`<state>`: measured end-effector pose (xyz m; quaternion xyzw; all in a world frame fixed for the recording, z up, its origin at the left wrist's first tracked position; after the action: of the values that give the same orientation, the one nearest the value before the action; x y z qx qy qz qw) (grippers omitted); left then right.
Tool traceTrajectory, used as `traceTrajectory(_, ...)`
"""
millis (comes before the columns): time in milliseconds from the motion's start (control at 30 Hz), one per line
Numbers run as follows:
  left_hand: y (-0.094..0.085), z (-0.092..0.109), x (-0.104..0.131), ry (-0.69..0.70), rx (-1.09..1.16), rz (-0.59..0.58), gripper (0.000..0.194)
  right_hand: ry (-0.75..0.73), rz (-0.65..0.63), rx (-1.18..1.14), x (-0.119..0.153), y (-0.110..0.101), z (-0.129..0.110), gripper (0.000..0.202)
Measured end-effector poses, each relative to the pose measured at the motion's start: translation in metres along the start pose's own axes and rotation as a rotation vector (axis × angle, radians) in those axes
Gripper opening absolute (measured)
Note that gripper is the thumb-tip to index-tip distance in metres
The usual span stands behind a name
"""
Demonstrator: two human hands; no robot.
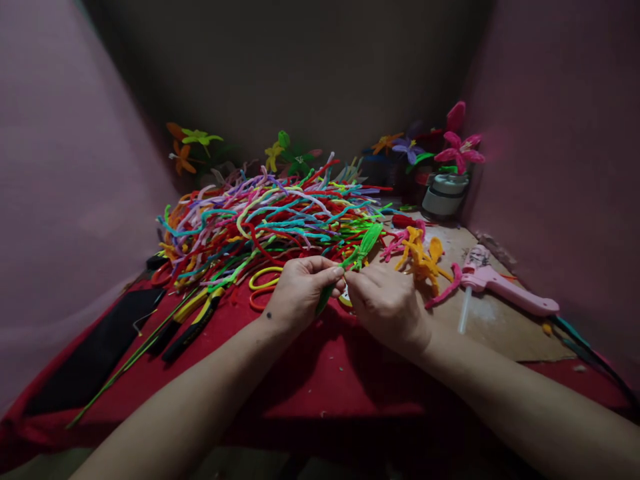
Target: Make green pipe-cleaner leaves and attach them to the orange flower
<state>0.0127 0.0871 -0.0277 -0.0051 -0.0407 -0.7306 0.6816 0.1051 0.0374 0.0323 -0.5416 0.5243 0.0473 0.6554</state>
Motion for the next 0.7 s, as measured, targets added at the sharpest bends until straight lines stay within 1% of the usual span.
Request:
traceTrajectory(33, 0.0, 0.0, 0.0, -0.003, -0.015, -0.001, 0.013, -0.064, -0.011, 0.101, 0.0, 0.001, -0.005, 0.028)
traceTrajectory(100, -0.002, 0.004, 0.0, 0.023, -0.102, 0.003, 0.013, -0.147, 0.014, 0.23, 0.0, -0.002, -0.011, 0.025)
traceTrajectory(200, -0.001, 0.015, 0.0, 0.13, -0.337, -0.012, 0.011, -0.246, 0.066, 0.289, 0.001, -0.007, -0.018, 0.021)
traceTrajectory(267, 0.003, 0.022, 0.0, 0.231, -0.517, -0.032, 0.014, -0.297, 0.026, 0.285, 0.001, -0.003, -0.02, 0.022)
traceTrajectory(333, 0.008, 0.027, 0.003, 0.347, -0.703, -0.045, 0.015, -0.295, -0.047, 0.267, 0.002, 0.003, -0.017, 0.024)
traceTrajectory(433, 0.019, 0.033, 0.011, 0.524, -0.917, -0.065, 0.019, -0.224, -0.114, 0.217, 0.003, 0.01, -0.008, 0.024)
traceTrajectory(567, 0.032, 0.036, 0.024, 0.742, -1.078, -0.113, 0.019, -0.061, -0.135, 0.03, 0.002, 0.012, 0.009, 0.021)
traceTrajectory(633, 0.037, 0.039, 0.032, 0.86, -1.164, -0.108, 0.018, 0.098, -0.151, -0.131, 0.0, 0.014, 0.025, 0.017)
traceTrajectory(700, 0.041, 0.041, 0.038, 0.96, -1.241, -0.089, 0.018, 0.329, -0.227, -0.37, 0.003, 0.025, 0.045, 0.013)
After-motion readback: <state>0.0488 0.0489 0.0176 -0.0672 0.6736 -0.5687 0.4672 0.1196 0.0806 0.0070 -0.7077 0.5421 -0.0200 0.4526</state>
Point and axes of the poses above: each hand's wrist, its own x-axis away from the middle knuckle, its own y-axis out of the palm, z = x × y, the point moved 10 cm from there along -x, towards the middle knuckle, and after that the axes turned 1 degree about -z, right-handed, at the moved point
